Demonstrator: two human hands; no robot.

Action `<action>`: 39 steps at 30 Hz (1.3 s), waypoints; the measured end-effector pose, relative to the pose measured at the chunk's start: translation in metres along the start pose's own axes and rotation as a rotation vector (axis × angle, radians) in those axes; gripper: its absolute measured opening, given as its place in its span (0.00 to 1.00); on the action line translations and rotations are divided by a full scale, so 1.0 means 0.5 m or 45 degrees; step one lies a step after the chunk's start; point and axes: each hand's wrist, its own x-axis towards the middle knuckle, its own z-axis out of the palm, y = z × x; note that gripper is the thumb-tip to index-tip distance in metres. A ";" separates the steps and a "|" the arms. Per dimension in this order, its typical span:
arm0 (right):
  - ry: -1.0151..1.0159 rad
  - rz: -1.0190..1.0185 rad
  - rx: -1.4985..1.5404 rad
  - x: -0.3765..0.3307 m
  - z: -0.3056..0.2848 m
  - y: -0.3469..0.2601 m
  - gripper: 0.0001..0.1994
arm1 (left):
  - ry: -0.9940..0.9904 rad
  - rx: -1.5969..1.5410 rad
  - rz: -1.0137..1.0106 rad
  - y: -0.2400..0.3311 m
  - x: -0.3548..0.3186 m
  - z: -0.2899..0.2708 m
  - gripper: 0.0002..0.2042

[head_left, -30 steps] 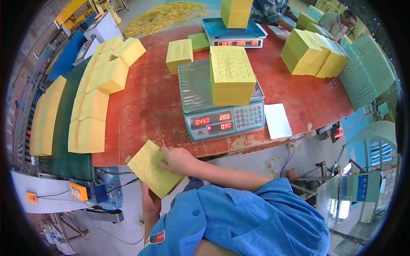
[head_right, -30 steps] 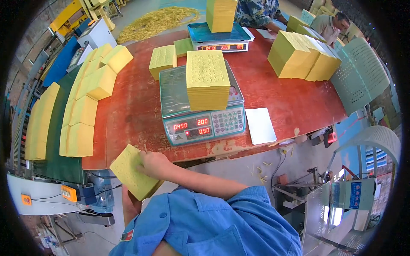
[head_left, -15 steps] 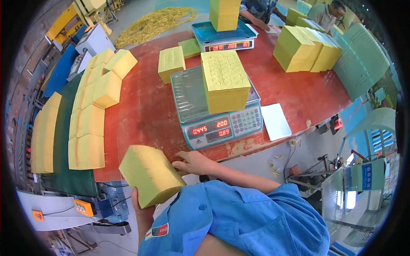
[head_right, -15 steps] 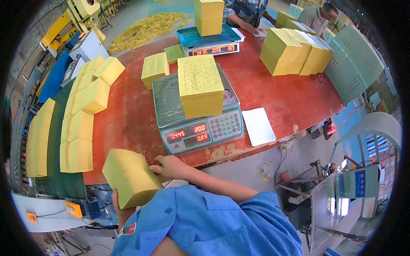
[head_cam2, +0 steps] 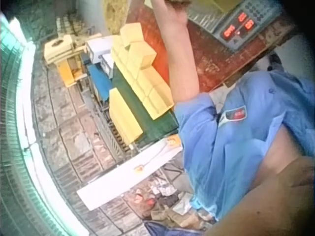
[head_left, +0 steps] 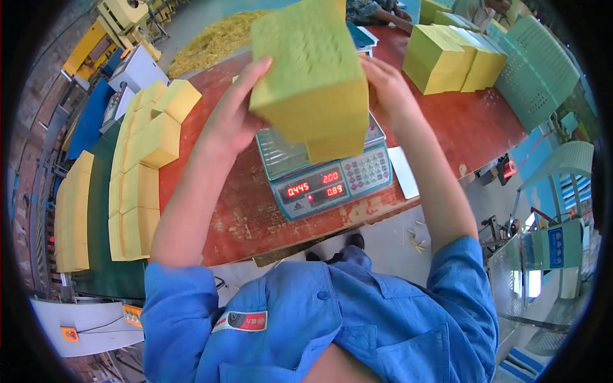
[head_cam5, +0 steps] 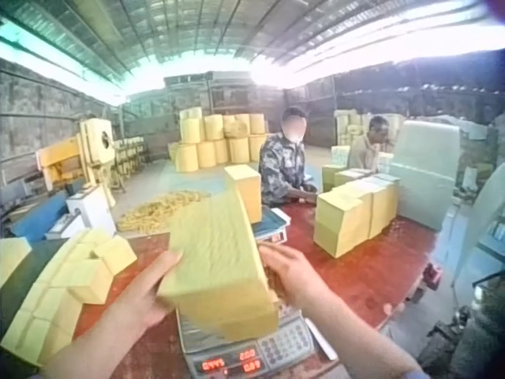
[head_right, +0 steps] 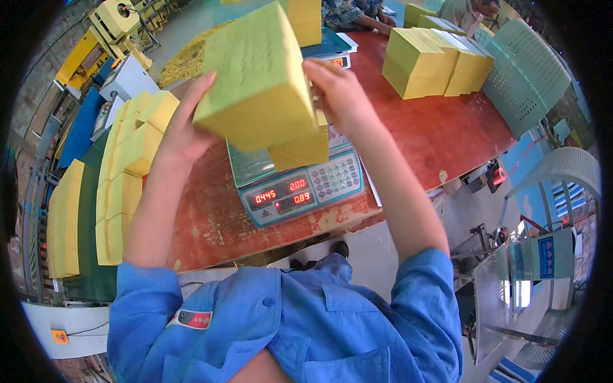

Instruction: Weighing stacks of yellow paper blocks and moving them onto a conveyor belt.

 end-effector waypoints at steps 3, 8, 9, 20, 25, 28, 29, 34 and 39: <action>0.135 0.045 -0.111 0.033 -0.017 -0.010 0.18 | 0.015 0.120 -0.107 -0.011 0.073 0.015 0.36; 0.093 0.174 -0.166 0.070 -0.078 0.029 0.17 | 0.111 0.158 -0.219 -0.054 0.123 0.007 0.33; 0.091 0.186 -0.158 0.073 -0.083 0.035 0.17 | 0.132 0.165 -0.234 -0.059 0.127 0.008 0.34; 0.023 0.112 -0.153 0.089 -0.097 0.077 0.18 | 0.245 0.303 -0.194 -0.069 0.120 0.013 0.40; 0.063 0.073 -0.229 0.088 -0.100 0.096 0.17 | 0.221 0.465 -0.199 -0.073 0.112 0.023 0.42; 0.060 0.052 -0.286 0.095 -0.106 0.110 0.17 | 0.174 0.599 -0.149 -0.080 0.110 -0.020 0.40; 0.034 0.027 -0.360 0.098 -0.110 0.115 0.18 | 0.176 0.595 -0.153 -0.092 0.114 -0.025 0.40; 0.098 -0.192 -0.358 0.078 -0.116 0.153 0.24 | 0.576 0.182 0.329 -0.207 0.138 -0.030 0.30; 0.287 0.179 0.003 0.093 -0.092 0.232 0.25 | 0.428 -0.142 0.020 -0.258 0.139 0.004 0.31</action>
